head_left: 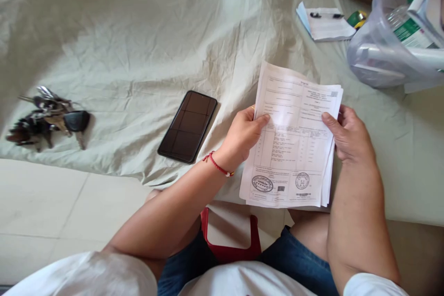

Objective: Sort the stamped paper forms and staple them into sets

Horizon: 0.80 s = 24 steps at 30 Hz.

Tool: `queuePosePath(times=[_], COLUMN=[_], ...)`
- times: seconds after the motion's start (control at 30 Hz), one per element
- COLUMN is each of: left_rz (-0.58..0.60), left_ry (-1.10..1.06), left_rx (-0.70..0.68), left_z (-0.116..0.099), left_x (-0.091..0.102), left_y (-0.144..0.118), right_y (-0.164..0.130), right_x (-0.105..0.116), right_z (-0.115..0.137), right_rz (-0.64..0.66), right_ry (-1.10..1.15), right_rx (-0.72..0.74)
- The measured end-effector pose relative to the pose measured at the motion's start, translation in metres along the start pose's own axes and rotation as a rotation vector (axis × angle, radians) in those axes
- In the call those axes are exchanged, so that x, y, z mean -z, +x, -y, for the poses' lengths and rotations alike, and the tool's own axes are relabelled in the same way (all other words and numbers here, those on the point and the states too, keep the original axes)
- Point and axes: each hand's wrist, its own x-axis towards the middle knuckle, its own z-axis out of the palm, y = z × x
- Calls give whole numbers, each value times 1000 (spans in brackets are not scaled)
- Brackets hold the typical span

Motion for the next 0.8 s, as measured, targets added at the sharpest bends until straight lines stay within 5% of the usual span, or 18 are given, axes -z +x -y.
queuePosePath(times=[0.2,0.3,0.67,0.8], left_rz=[60,71,58,49], left_ry=[-91,-121,109,209], left_rx=[-36,-94,-587,-740], left_z=[2,-2,-32,-33], left_x=[4,4,1,3], left_y=[2,1,-33,-40], right_y=[-15,-21,-31,-28], right_x=[7,4,-11,-6], right_z=[16,20,49,48], right_rz=[256,208,-133,-205], right_ry=[97,155,456,565], right_rx=[-202,-168,695,842])
